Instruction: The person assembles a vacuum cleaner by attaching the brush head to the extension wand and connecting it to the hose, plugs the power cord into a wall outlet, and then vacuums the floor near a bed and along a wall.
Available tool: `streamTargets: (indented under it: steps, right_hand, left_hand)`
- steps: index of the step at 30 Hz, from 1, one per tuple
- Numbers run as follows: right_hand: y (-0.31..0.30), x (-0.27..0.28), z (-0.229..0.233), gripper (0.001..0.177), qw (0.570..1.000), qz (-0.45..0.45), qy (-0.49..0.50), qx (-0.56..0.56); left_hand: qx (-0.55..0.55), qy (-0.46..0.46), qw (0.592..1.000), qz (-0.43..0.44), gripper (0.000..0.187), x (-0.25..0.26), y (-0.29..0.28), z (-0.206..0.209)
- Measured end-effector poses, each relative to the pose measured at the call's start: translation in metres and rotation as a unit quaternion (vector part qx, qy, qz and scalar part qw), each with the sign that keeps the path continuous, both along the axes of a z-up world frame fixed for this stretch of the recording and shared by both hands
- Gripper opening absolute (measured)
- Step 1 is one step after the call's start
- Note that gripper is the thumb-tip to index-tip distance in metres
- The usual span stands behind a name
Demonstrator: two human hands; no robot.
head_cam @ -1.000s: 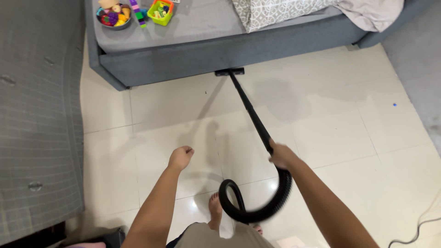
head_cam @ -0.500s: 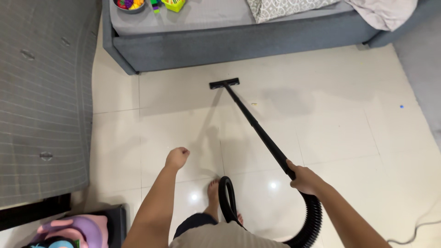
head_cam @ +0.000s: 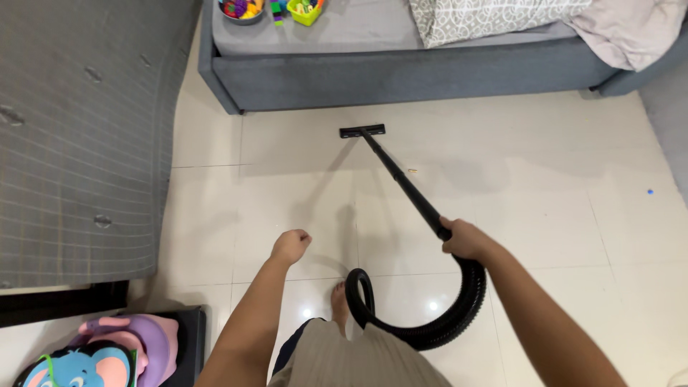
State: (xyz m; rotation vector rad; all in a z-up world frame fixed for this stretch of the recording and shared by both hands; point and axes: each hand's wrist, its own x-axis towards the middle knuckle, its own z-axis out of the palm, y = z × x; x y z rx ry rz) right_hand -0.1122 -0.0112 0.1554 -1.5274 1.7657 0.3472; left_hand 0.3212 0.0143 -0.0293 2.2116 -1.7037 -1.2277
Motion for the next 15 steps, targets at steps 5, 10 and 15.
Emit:
streamTargets:
  steps: [5, 10, 15]
  right_hand:
    - [0.010, 0.004, 0.035, 0.086, 0.999, -0.001, 0.023, 0.041]
    - [0.080, 0.012, 0.041, 0.083, 0.995, 0.037, 0.059, 0.065]
    - [0.117, 0.001, 0.036, 0.093, 0.988, 0.074, 0.084, 0.106]
  left_hand:
    - [-0.014, -0.024, 0.999, 0.027, 0.036, 0.033, 0.021, -0.009]
    - [0.054, -0.029, 0.996, 0.062, 0.039, 0.036, 0.059, -0.010]
    - [0.068, -0.017, 0.992, 0.101, 0.039, 0.034, 0.083, -0.007]
